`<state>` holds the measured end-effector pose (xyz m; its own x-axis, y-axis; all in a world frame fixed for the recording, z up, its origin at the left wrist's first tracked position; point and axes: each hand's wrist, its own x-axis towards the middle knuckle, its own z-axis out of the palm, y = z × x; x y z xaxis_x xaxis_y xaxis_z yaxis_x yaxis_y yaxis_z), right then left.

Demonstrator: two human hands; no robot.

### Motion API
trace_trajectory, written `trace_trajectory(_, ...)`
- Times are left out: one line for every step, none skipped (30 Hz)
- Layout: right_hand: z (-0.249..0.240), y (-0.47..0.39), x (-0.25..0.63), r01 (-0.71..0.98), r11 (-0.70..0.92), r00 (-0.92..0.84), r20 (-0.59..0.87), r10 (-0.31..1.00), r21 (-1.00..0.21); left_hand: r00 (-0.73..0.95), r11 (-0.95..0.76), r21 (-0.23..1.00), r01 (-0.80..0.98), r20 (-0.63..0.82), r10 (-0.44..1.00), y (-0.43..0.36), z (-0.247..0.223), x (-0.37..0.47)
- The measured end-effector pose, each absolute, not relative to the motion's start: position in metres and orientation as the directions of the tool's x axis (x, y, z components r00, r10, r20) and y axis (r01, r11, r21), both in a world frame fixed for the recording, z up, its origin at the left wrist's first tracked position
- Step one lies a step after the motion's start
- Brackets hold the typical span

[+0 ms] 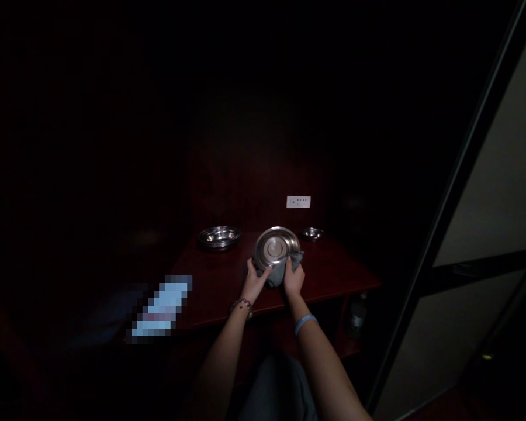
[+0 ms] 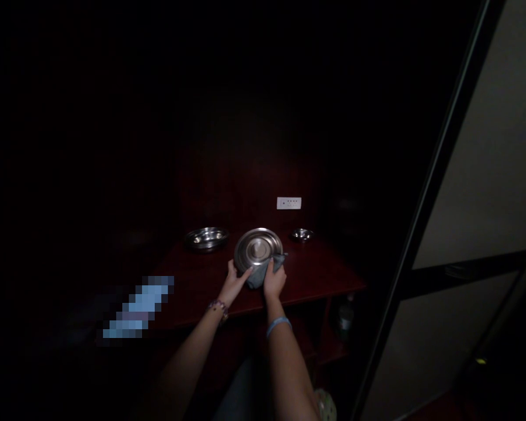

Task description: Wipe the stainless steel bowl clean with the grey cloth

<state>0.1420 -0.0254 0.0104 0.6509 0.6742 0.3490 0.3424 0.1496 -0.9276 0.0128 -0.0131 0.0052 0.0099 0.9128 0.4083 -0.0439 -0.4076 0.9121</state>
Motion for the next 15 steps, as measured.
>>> trace_trajectory(0.0099, -0.0251, 0.1421, 0.355, 0.141, 0.64, 0.35, 0.684, -0.924, 0.01, -0.42, 0.907, -0.011, 0.42, 0.907, -0.0137, 0.0055, 0.013)
trace_trajectory(0.0094, -0.0246, 0.1421, 0.365, 0.131, 0.632, 0.349, 0.692, -0.922, 0.01, -0.43, 0.902, 0.02, 0.43, 0.903, -0.0142, 0.0058, 0.013)
trace_trajectory(0.0087, -0.024, 0.1422, 0.372, 0.122, 0.626, 0.345, 0.699, -0.92, 0.012, -0.436, 0.899, 0.042, 0.436, 0.9, -0.0147, 0.006, 0.0129)
trace_trajectory(0.0079, -0.0233, 0.1424, 0.374, 0.114, 0.623, 0.34, 0.705, -0.921, 0.018, -0.439, 0.897, 0.054, 0.438, 0.899, -0.0149, 0.0062, 0.0126)
trace_trajectory(0.0071, -0.0225, 0.1426, 0.372, 0.11, 0.619, 0.335, 0.71, -0.922, 0.024, -0.439, 0.896, 0.057, 0.439, 0.898, -0.015, 0.0062, 0.0122)
trace_trajectory(0.0063, -0.0217, 0.1428, 0.369, 0.109, 0.614, 0.331, 0.717, -0.923, 0.024, -0.439, 0.897, 0.056, 0.438, 0.899, -0.0148, 0.0062, 0.0118)
trace_trajectory(0.0055, -0.0209, 0.143, 0.367, 0.11, 0.608, 0.328, 0.723, -0.924, 0.016, -0.44, 0.897, 0.05, 0.44, 0.898, -0.0145, 0.006, 0.0114)
trace_trajectory(0.0048, -0.0202, 0.1433, 0.364, 0.112, 0.601, 0.325, 0.73, -0.925, 0.003, -0.444, 0.895, 0.04, 0.445, 0.896, -0.0139, 0.0058, 0.0111)
trace_trajectory(0.0041, -0.0196, 0.1435, 0.363, 0.112, 0.596, 0.323, 0.736, -0.925, -0.013, -0.45, 0.893, 0.029, 0.45, 0.893, -0.0131, 0.0056, 0.0109)
trace_trajectory(0.0036, -0.0191, 0.1436, 0.363, 0.11, 0.59, 0.319, 0.742, -0.925, -0.027, -0.455, 0.89, 0.018, 0.456, 0.89, -0.0122, 0.0052, 0.0107)
trace_trajectory(0.0032, -0.0187, 0.1437, 0.363, 0.107, 0.585, 0.315, 0.747, -0.926, -0.041, -0.461, 0.887, 0.007, 0.461, 0.887, -0.0111, 0.0048, 0.0105)
trace_trajectory(0.0029, -0.0184, 0.1437, 0.363, 0.101, 0.582, 0.31, 0.752, -0.926, -0.053, -0.466, 0.885, -0.004, 0.465, 0.884, -0.01, 0.0044, 0.0103)
trace_trajectory(0.0027, -0.0183, 0.1437, 0.363, 0.095, 0.582, 0.305, 0.754, -0.927, -0.065, -0.467, 0.884, -0.015, 0.466, 0.883, -0.0088, 0.0039, 0.0101)
trace_trajectory(0.0026, -0.0182, 0.1436, 0.363, 0.089, 0.584, 0.3, 0.754, -0.928, -0.077, -0.466, 0.885, -0.024, 0.463, 0.883, -0.0076, 0.0033, 0.0098)
trace_trajectory(0.0026, -0.0183, 0.1435, 0.362, 0.085, 0.585, 0.298, 0.754, -0.928, -0.091, -0.46, 0.887, -0.032, 0.456, 0.885, -0.0065, 0.0029, 0.0094)
